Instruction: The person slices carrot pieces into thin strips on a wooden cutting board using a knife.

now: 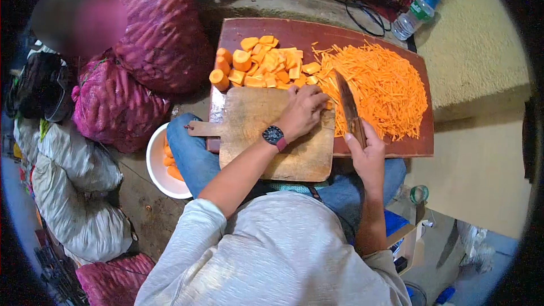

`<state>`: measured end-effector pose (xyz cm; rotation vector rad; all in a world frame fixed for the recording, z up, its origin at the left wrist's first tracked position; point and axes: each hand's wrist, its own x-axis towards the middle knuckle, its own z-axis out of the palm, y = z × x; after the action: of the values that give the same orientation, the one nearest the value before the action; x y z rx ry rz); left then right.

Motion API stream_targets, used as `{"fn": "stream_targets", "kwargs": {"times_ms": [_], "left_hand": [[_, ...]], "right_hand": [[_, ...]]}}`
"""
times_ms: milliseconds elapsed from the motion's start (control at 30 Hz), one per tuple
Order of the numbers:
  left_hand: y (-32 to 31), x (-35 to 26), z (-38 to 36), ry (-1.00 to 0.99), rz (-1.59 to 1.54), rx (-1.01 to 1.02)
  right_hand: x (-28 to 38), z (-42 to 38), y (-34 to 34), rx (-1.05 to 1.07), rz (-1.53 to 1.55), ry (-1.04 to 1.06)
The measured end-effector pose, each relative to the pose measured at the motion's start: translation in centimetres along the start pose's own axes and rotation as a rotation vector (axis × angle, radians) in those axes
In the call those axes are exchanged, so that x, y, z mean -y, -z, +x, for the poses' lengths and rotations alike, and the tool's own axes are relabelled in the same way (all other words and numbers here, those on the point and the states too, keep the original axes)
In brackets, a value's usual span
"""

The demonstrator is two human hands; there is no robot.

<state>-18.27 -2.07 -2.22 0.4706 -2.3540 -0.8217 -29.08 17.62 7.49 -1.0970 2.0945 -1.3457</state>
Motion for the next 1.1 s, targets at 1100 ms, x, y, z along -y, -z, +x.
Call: {"fn": "stream_targets", "kwargs": {"times_ms": [1100], "left_hand": [[7.7, -2.6, -10.6, -0.047, 0.259, 0.118]], "right_hand": [[2.3, -5.2, -1.7, 0.539, -0.366, 0.054]]}}
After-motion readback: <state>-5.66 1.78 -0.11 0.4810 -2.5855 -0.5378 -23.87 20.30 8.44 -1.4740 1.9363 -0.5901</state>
